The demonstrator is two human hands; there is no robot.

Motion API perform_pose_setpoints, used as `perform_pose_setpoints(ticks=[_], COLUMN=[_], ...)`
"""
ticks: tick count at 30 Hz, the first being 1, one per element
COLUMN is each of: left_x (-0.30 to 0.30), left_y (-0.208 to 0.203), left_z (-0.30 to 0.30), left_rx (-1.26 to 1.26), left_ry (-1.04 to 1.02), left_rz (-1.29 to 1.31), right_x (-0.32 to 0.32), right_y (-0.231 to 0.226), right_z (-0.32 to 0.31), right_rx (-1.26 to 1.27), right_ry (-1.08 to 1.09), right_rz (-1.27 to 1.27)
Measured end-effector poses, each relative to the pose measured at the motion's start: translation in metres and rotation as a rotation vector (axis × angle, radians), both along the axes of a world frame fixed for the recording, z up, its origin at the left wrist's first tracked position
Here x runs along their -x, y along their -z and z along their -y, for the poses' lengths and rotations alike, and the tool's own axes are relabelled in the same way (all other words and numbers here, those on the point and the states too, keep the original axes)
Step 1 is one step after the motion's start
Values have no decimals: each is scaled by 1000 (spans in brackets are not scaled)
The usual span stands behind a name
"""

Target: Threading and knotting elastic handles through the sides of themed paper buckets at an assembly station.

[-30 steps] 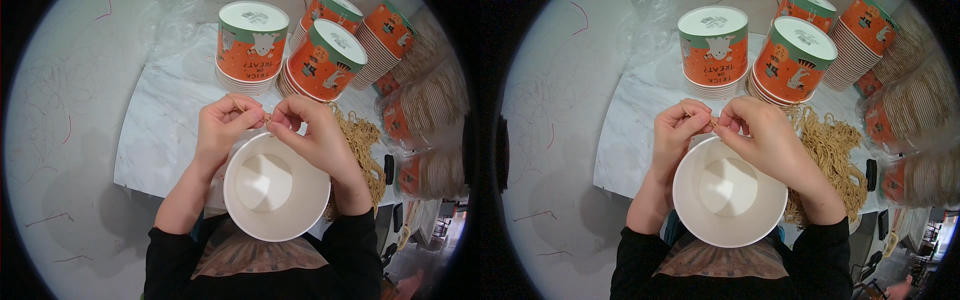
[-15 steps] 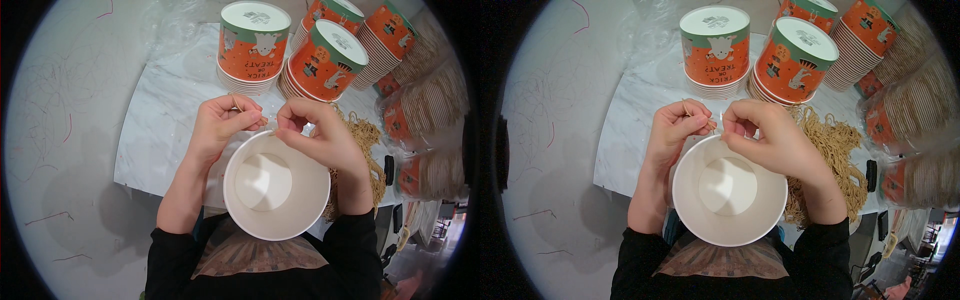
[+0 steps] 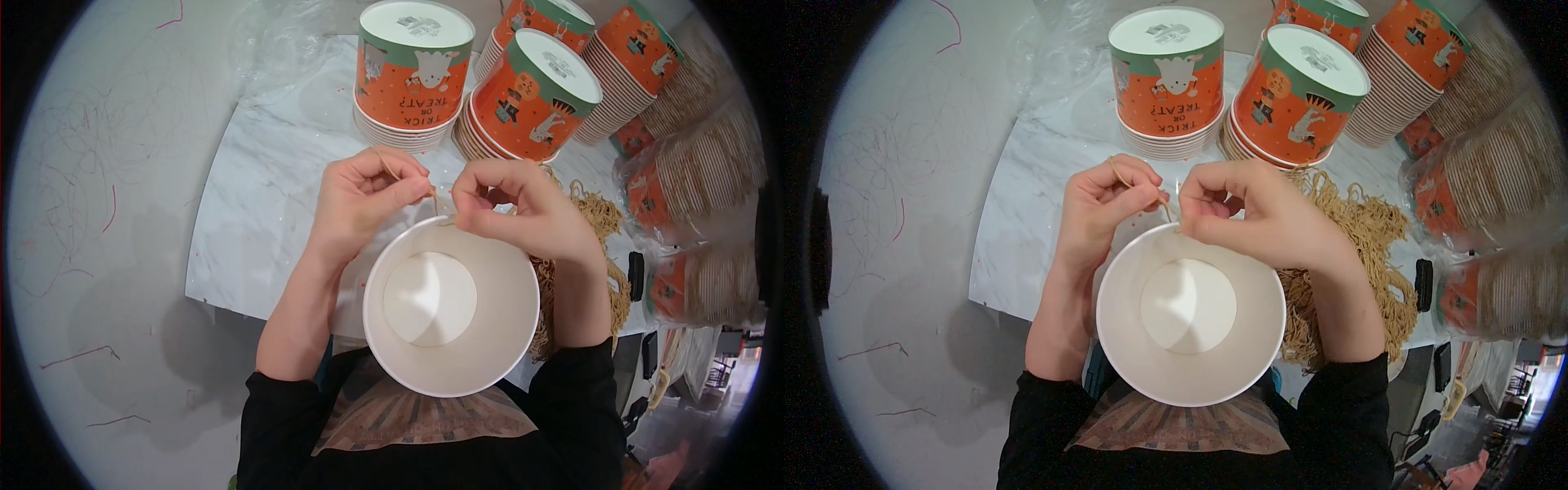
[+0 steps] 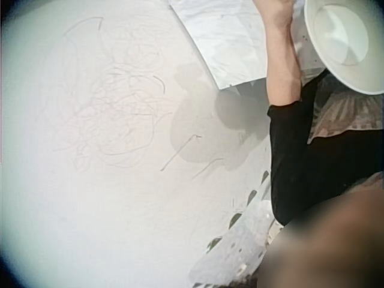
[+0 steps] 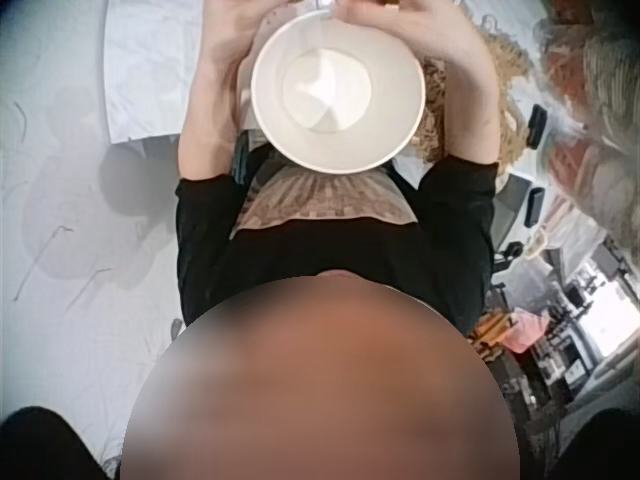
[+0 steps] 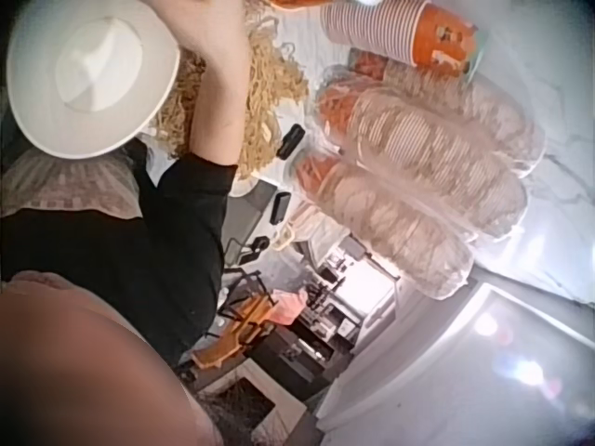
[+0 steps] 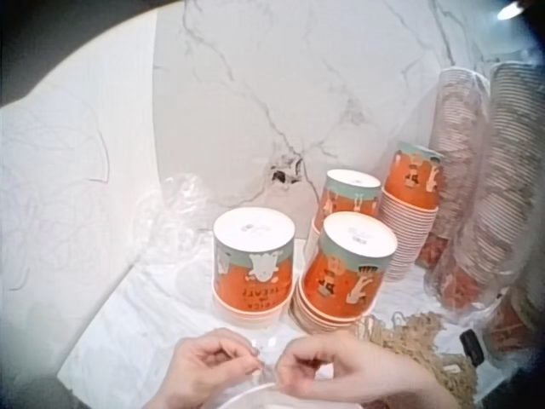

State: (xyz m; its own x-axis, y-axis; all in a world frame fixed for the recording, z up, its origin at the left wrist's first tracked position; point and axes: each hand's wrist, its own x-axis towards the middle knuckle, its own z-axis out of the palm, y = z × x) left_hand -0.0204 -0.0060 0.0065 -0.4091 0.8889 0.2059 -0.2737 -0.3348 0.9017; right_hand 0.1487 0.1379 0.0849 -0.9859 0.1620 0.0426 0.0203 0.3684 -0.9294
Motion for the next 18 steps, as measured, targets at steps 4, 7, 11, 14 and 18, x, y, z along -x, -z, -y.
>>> perform_pose_setpoints(ticks=[4,7,11,14,18], left_x=[2,3,2,0,3], left_y=[2,5,4,0,5], left_z=[-4,-4,-4,-7,-8], left_rx=[15,47,85,112,150], left_ry=[-78,-55,-64,-104,-134], left_rz=[-85,-53,-11,28,-99], right_x=[11,22,24,25,27], right_y=[15,26,37,43,45], right_z=[-10,-4,-7,-8,-6], right_rx=[175,318,465,543,698], right_ry=[87,152,157,192,238], right_rz=[106,78,116,113,141])
